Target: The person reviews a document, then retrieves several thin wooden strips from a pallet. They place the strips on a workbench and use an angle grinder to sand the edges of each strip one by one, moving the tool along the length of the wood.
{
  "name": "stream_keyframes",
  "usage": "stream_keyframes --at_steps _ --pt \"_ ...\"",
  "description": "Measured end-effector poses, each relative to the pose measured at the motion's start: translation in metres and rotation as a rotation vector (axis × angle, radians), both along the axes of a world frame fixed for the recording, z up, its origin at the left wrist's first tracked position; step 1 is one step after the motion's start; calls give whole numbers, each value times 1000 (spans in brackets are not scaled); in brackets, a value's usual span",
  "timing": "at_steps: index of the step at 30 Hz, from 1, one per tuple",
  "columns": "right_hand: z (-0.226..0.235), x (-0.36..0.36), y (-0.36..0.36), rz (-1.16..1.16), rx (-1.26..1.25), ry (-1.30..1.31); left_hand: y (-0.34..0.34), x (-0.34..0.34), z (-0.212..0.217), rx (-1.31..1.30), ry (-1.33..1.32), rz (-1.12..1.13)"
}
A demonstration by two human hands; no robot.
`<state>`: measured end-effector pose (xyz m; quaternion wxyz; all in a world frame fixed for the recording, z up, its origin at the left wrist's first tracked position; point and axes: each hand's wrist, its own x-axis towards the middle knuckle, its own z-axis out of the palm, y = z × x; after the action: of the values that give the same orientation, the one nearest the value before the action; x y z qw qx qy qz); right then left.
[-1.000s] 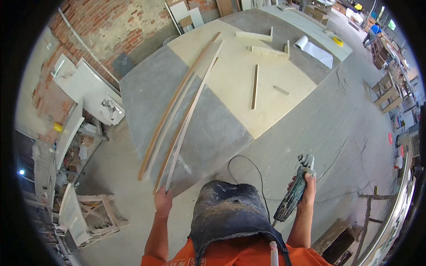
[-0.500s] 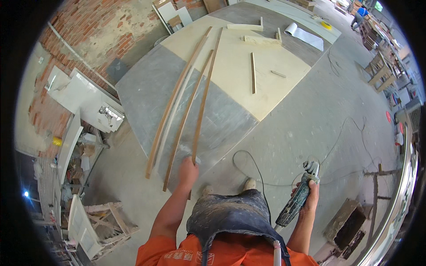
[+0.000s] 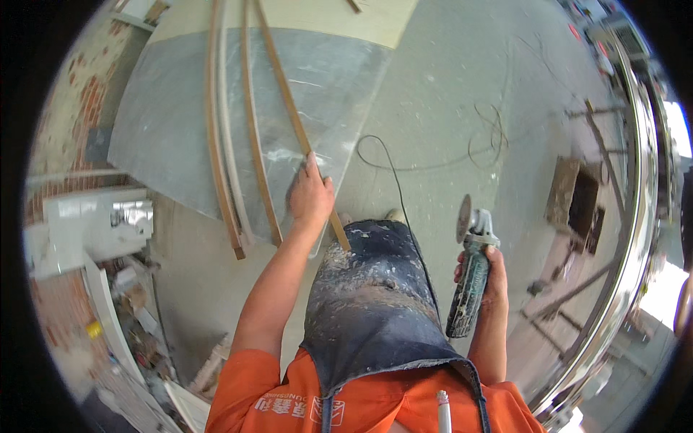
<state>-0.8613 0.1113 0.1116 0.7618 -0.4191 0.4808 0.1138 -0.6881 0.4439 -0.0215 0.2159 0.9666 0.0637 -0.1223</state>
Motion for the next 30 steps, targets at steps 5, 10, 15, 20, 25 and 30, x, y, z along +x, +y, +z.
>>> stream_keyframes --at_steps 5,10,15,20,25,30 --pt "-20 -59 27 -41 160 50 14 -21 -18 34 -28 -217" --pt "-94 -87 40 -51 355 170 25 -14 -38 58 -72 -428" --pt "-166 -99 66 39 554 191 28 2 -14 95 -102 -1098" --pt "-216 -82 96 130 621 98 36 10 -40 232 -45 -1322" --pt "-242 -87 124 81 838 -15 38 18 -55 165 -57 -1401" --pt "-242 -99 149 -56 995 -26 46 32 -61 129 -52 -1564"
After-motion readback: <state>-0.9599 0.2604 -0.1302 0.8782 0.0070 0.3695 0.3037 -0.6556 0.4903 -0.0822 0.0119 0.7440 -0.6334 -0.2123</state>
